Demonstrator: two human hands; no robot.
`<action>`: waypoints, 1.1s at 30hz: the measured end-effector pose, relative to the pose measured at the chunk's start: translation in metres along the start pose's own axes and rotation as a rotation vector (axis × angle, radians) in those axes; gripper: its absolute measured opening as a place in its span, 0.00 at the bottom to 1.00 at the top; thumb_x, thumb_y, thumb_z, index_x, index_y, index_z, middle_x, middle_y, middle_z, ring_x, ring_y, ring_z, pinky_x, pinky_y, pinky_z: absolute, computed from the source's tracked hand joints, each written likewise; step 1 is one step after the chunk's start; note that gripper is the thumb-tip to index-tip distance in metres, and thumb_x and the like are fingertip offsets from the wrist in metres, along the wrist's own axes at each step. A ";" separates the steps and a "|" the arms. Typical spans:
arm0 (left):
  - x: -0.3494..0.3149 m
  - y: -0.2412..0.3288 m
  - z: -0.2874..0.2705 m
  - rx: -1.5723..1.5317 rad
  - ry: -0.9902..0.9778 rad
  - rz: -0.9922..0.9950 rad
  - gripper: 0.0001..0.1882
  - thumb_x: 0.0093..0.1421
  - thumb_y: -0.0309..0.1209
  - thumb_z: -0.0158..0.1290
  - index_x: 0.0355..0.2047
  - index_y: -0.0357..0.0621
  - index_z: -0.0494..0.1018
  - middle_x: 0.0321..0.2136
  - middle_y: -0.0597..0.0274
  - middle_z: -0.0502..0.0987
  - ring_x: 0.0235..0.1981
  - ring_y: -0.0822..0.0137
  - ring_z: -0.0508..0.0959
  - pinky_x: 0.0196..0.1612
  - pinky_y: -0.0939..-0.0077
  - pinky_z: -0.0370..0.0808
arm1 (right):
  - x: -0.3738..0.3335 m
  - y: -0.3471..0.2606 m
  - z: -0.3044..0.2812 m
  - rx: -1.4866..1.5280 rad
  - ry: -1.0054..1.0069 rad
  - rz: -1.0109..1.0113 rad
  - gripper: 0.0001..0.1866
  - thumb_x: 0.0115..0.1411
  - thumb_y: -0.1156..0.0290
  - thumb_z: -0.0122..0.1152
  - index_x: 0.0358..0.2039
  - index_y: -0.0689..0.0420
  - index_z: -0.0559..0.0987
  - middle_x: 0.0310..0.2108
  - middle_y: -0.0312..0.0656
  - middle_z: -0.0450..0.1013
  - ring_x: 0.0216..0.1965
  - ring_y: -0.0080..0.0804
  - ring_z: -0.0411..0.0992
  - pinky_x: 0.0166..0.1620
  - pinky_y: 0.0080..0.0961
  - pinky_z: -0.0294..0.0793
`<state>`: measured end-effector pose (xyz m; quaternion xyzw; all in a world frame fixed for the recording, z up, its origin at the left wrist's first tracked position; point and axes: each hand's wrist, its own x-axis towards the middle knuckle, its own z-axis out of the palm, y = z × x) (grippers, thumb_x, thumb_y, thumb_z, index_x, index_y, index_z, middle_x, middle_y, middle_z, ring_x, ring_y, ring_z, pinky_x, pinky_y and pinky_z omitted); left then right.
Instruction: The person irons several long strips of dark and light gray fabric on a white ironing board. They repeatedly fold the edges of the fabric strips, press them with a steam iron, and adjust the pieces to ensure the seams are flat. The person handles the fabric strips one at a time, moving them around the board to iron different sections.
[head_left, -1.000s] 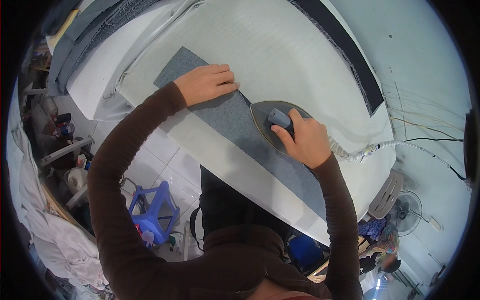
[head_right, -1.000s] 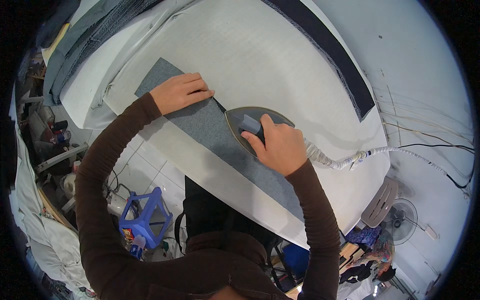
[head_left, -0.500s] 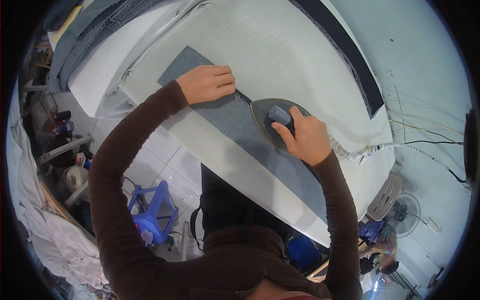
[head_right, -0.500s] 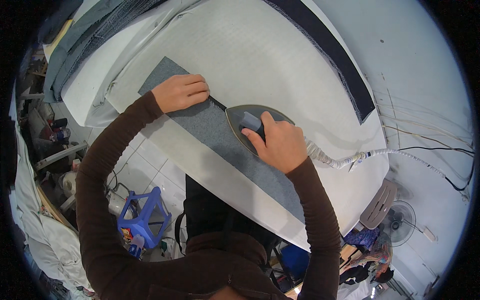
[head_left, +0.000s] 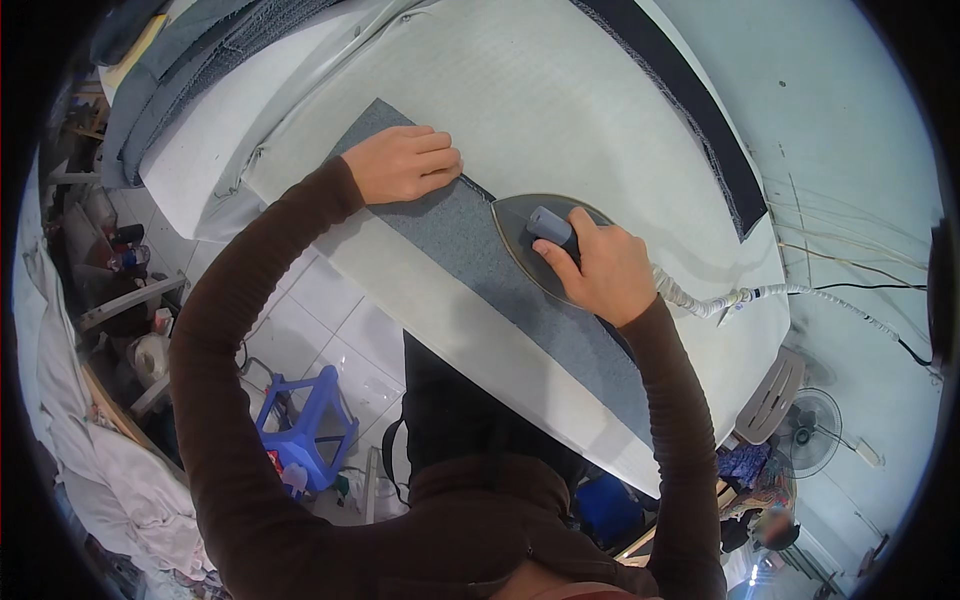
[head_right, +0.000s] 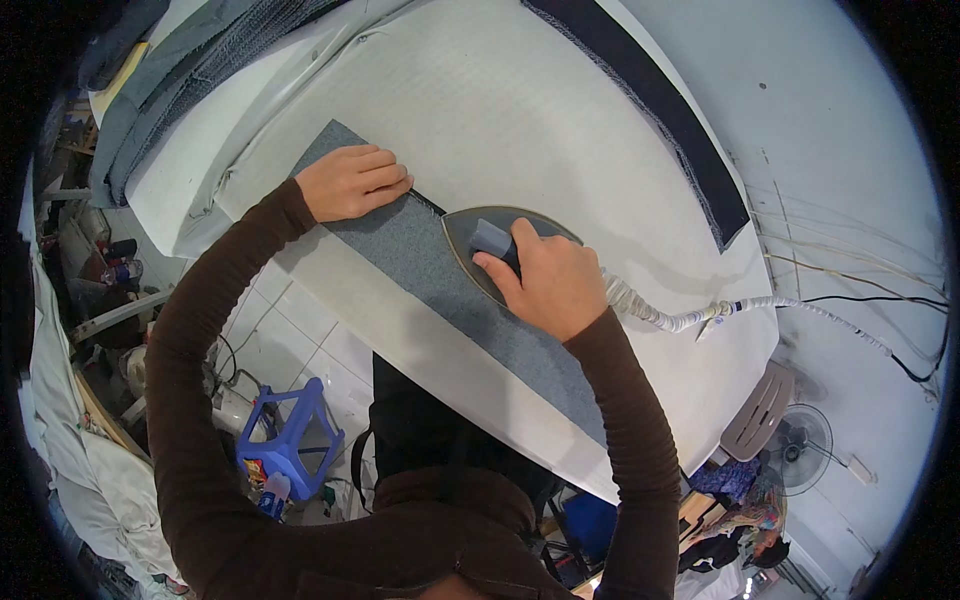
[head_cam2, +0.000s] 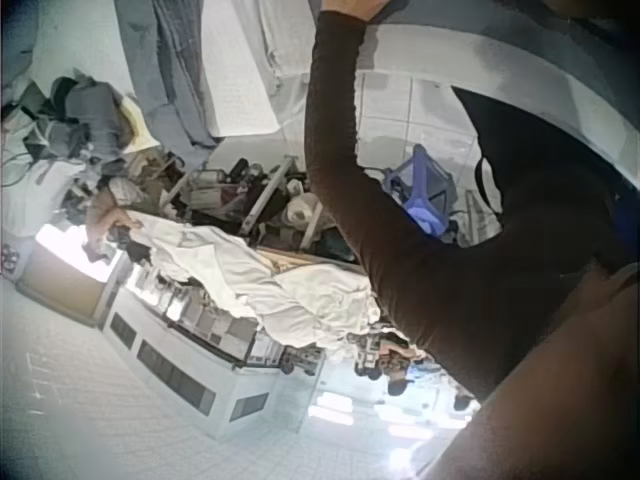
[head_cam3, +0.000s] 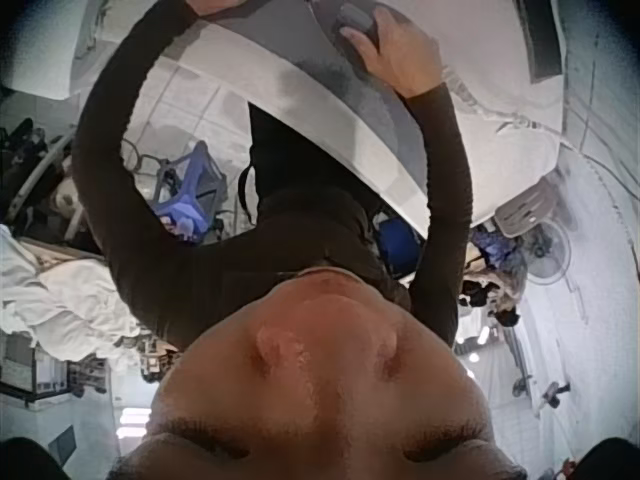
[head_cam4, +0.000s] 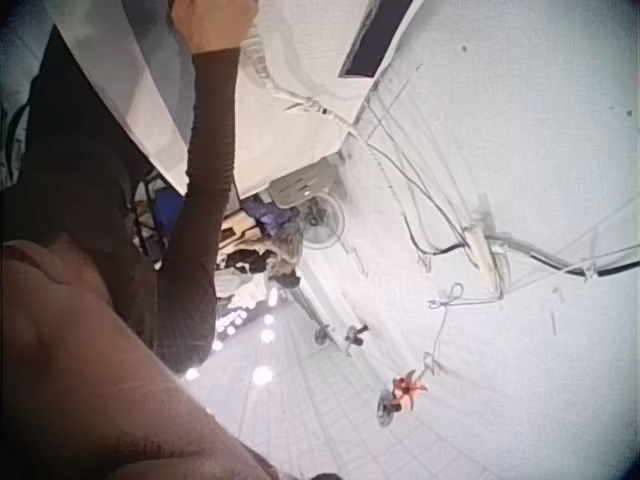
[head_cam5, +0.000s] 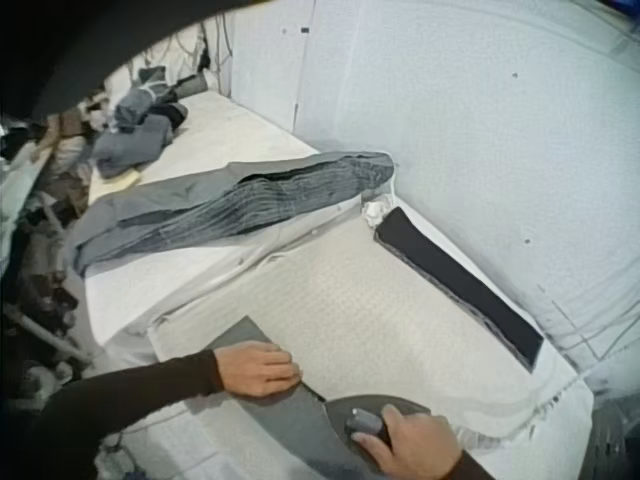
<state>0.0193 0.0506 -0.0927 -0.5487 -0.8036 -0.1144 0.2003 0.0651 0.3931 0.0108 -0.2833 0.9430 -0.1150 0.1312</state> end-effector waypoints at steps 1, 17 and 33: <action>-0.002 0.000 0.001 -0.019 -0.017 0.001 0.20 0.58 0.24 0.62 0.51 0.30 0.80 0.40 0.58 0.75 0.45 0.60 0.78 0.48 0.67 0.84 | 0.000 0.001 0.000 0.004 -0.002 0.003 0.27 0.70 0.44 0.64 0.35 0.60 0.75 0.17 0.50 0.76 0.20 0.55 0.79 0.26 0.44 0.78; 0.000 0.006 0.004 -0.028 0.025 -0.075 0.09 0.61 0.25 0.65 0.41 0.35 0.83 0.40 0.58 0.77 0.45 0.60 0.80 0.45 0.66 0.84 | 0.013 0.001 0.002 0.028 0.019 -0.010 0.26 0.70 0.46 0.64 0.36 0.61 0.78 0.18 0.51 0.77 0.22 0.55 0.80 0.28 0.46 0.79; -0.015 -0.017 0.000 0.093 -0.091 -0.234 0.08 0.63 0.30 0.57 0.42 0.52 0.74 0.43 0.68 0.76 0.50 0.66 0.78 0.52 0.69 0.74 | 0.042 -0.011 0.006 0.042 -0.029 -0.026 0.27 0.71 0.44 0.62 0.34 0.60 0.77 0.17 0.50 0.77 0.20 0.52 0.80 0.27 0.44 0.80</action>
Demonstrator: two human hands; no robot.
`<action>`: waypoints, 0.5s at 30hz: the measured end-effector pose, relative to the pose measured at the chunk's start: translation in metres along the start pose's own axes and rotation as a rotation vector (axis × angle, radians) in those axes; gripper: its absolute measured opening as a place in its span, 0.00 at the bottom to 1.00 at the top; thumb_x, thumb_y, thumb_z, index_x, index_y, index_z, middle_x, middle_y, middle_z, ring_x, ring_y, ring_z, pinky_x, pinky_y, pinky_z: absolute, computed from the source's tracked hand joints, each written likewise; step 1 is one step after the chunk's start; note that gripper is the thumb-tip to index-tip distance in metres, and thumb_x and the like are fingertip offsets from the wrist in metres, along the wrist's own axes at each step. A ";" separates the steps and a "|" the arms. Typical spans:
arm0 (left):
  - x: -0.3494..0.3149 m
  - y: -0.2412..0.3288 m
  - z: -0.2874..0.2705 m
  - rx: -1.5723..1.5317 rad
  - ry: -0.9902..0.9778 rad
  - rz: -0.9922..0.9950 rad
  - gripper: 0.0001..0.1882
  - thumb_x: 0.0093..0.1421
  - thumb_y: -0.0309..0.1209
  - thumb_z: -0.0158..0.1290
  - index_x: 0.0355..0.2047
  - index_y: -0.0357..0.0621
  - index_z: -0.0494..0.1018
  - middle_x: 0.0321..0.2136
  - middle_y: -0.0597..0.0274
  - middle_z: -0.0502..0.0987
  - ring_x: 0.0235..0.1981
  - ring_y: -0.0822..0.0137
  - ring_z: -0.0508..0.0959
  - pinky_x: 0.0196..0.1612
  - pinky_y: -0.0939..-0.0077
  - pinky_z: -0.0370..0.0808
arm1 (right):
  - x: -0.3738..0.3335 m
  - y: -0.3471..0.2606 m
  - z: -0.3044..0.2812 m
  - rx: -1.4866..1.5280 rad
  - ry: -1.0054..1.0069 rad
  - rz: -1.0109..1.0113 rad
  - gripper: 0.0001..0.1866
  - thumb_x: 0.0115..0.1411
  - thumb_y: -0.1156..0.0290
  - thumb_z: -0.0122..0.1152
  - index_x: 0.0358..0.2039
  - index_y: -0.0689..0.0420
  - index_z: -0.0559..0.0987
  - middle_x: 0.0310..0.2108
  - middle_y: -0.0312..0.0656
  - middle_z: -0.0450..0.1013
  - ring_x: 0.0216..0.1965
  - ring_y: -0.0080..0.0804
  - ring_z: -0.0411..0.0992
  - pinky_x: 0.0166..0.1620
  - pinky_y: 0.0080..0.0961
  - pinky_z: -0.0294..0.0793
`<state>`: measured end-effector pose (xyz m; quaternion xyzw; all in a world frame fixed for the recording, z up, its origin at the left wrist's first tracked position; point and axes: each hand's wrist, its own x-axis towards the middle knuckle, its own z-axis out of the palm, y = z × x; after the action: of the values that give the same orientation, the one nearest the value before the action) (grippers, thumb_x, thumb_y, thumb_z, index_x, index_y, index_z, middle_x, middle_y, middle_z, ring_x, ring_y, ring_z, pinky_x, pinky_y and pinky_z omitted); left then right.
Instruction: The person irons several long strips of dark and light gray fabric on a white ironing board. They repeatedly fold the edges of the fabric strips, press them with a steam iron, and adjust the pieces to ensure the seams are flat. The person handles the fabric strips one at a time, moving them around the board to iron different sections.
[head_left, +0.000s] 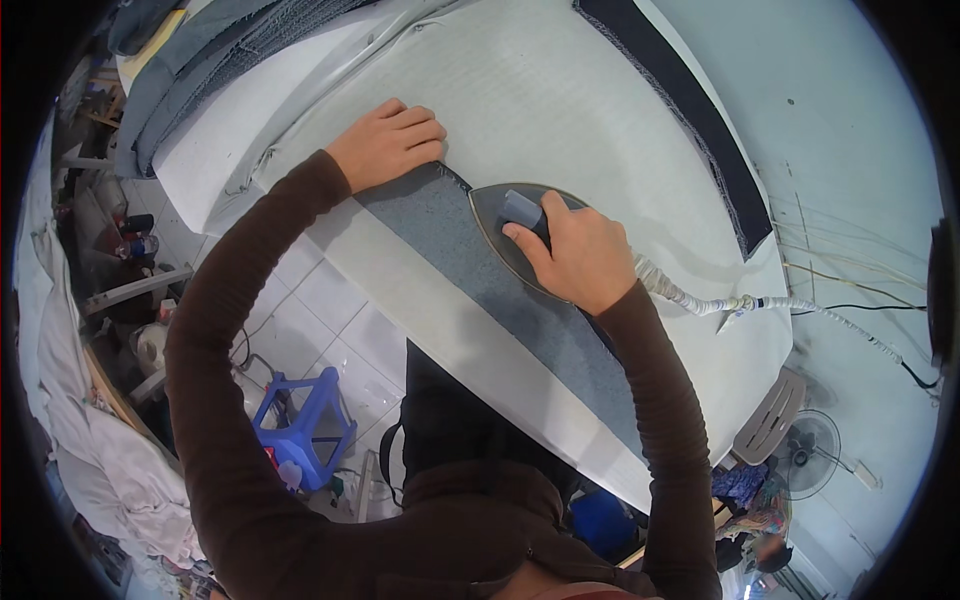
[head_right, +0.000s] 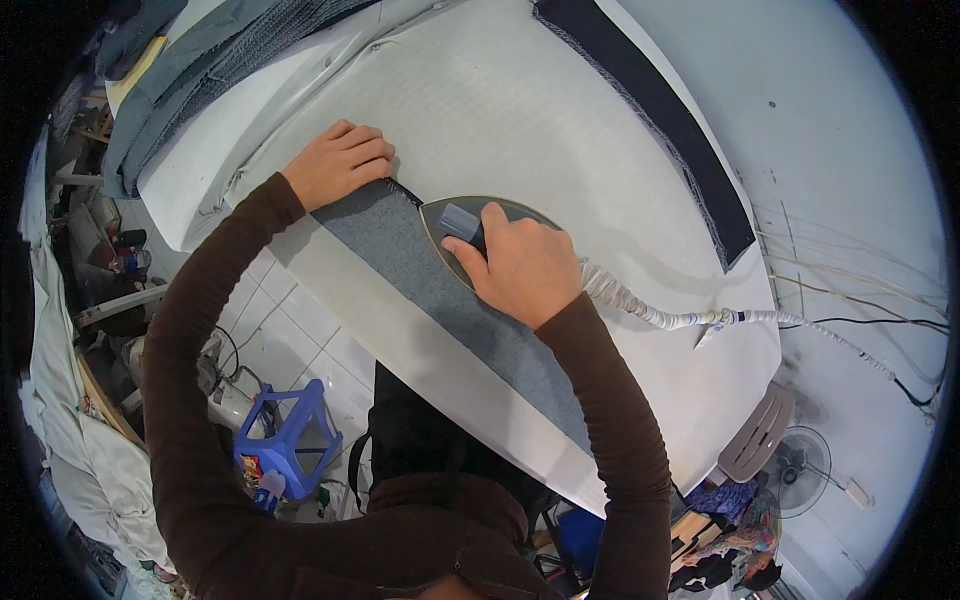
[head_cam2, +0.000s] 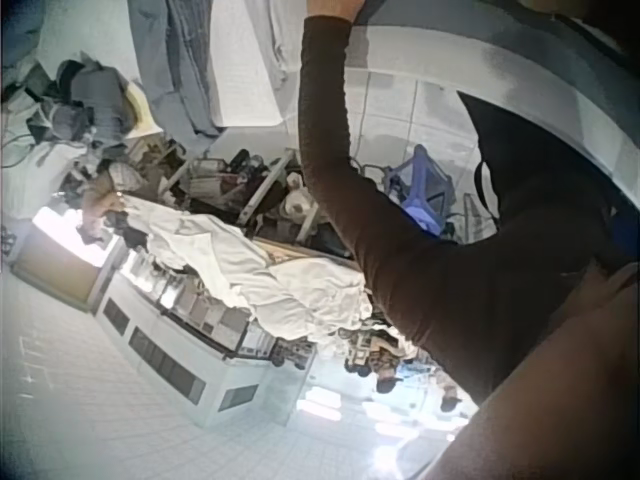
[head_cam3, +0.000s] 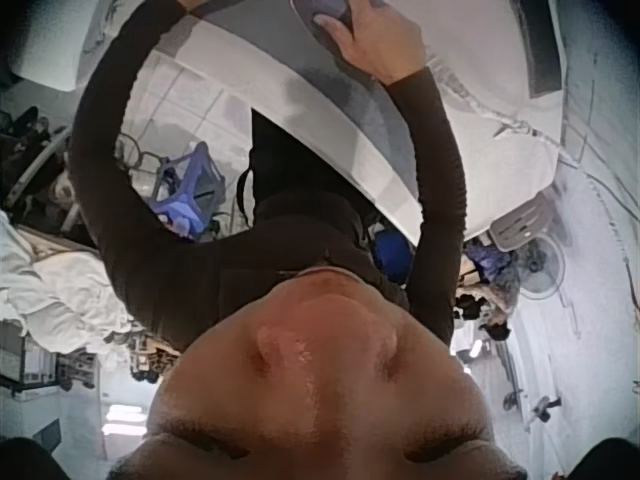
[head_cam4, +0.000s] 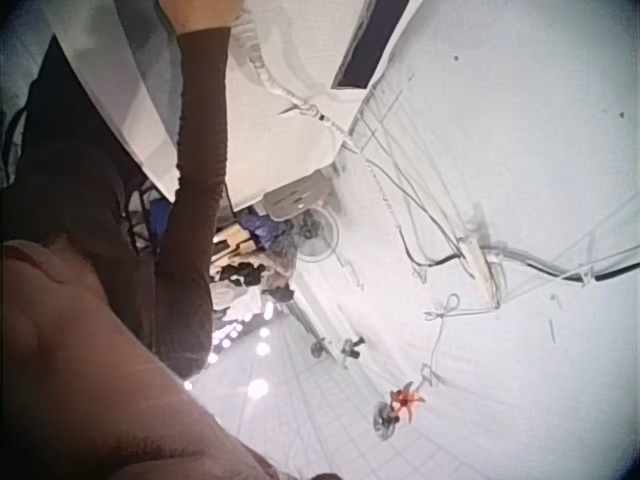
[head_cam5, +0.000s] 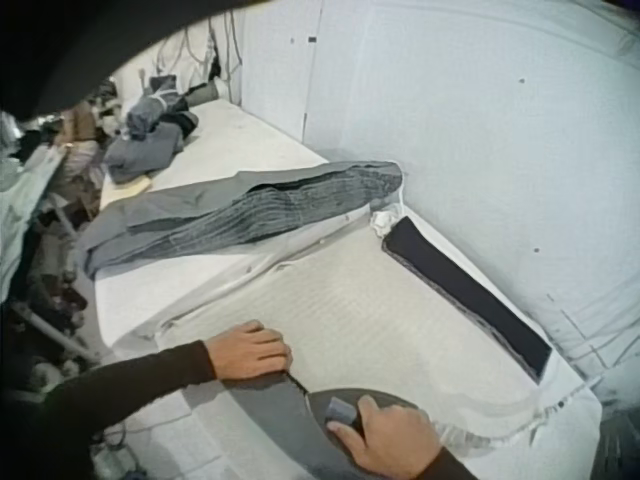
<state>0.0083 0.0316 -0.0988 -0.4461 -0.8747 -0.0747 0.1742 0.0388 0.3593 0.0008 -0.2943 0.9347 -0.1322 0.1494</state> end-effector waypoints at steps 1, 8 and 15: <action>-0.002 -0.004 -0.002 0.017 0.019 0.021 0.07 0.63 0.30 0.57 0.42 0.51 0.74 0.43 0.68 0.76 0.49 0.66 0.78 0.52 0.69 0.74 | 0.001 -0.001 0.000 0.000 0.001 -0.003 0.27 0.71 0.44 0.62 0.34 0.60 0.77 0.17 0.50 0.77 0.20 0.52 0.80 0.27 0.44 0.80; -0.023 -0.024 -0.006 -0.091 0.000 0.114 0.08 0.60 0.26 0.57 0.39 0.44 0.71 0.41 0.61 0.73 0.46 0.61 0.77 0.45 0.68 0.80 | 0.006 -0.004 0.003 -0.015 0.050 -0.039 0.26 0.70 0.46 0.64 0.33 0.59 0.76 0.18 0.51 0.77 0.20 0.53 0.80 0.26 0.45 0.79; -0.027 -0.024 -0.005 -0.148 0.003 0.045 0.09 0.59 0.25 0.57 0.39 0.42 0.71 0.41 0.60 0.73 0.45 0.60 0.77 0.42 0.71 0.83 | 0.009 -0.004 0.004 -0.004 0.048 -0.026 0.26 0.70 0.46 0.64 0.35 0.61 0.77 0.18 0.51 0.77 0.22 0.54 0.80 0.27 0.45 0.79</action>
<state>0.0048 -0.0049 -0.1034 -0.4771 -0.8563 -0.1359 0.1438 0.0347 0.3505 -0.0031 -0.3035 0.9343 -0.1396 0.1245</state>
